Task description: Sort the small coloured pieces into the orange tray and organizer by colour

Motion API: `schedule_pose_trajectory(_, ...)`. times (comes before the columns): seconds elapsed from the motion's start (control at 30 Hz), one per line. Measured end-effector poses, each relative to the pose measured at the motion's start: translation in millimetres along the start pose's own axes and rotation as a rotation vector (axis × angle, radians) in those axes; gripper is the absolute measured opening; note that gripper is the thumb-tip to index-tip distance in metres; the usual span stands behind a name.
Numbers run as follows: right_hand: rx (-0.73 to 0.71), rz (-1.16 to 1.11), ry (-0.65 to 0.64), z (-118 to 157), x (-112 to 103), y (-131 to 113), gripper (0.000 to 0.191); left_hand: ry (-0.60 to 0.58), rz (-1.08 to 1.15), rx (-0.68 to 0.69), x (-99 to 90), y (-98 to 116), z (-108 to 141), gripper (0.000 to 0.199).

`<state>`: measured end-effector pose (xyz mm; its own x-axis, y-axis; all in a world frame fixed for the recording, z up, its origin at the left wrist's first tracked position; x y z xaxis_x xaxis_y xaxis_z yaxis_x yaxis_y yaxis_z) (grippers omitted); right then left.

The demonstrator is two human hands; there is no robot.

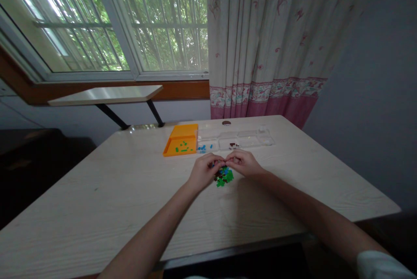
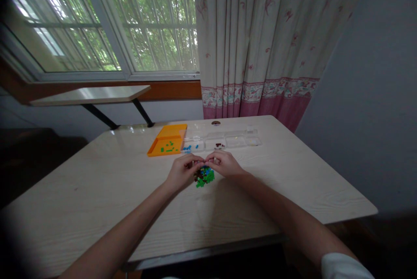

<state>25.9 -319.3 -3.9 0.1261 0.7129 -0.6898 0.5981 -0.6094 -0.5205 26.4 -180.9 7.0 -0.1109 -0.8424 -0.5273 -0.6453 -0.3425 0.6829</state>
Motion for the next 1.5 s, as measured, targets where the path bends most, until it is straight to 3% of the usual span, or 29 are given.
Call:
schedule_pose_trajectory(0.2,-0.072,0.029,0.105,-1.8,-17.9,-9.0,0.016,0.030,-0.038,0.011,-6.3,-5.7,-2.7,0.022)
schedule_pose_trajectory(0.4,-0.054,0.072,0.454,0.2,-71.9,-10.1,0.010,-0.097,-0.166,-0.012,-10.2,-36.2,-5.5,0.017)
schedule_pose_trajectory(0.5,-0.035,0.102,0.519,1.9,-80.1,-8.8,0.011,-0.147,-0.223,-0.008,-10.2,-41.8,-4.8,0.018)
schedule_pose_trajectory(0.73,-0.037,0.122,0.469,2.2,-72.0,-10.8,0.013,-0.257,-0.253,0.013,-4.6,-39.2,-3.5,0.022)
schedule_pose_trajectory(1.07,-0.007,0.124,0.459,1.6,-71.6,-6.3,0.015,-0.279,-0.232,0.001,-2.4,-45.6,-3.1,0.024)
schedule_pose_trajectory(1.3,0.175,0.186,0.456,-4.3,-50.2,37.7,0.017,-0.280,-0.204,0.003,-2.6,-44.7,-4.4,0.024)
schedule_pose_trajectory(1.5,0.290,0.323,0.340,-7.9,-31.7,68.7,0.020,-0.280,-0.162,-0.023,-2.2,-46.1,-4.6,0.024)
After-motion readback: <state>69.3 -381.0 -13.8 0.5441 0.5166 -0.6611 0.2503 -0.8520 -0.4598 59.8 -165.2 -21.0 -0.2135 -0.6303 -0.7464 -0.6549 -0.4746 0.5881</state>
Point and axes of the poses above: each hand's wrist, its own z-axis away from the middle knuckle, its own x-axis out of the palm, y = z × x, the point moved 6 cm from there along -z, towards the middle knuckle, and after that the axes turned 6 degrees about z, right-handed, at the moved point
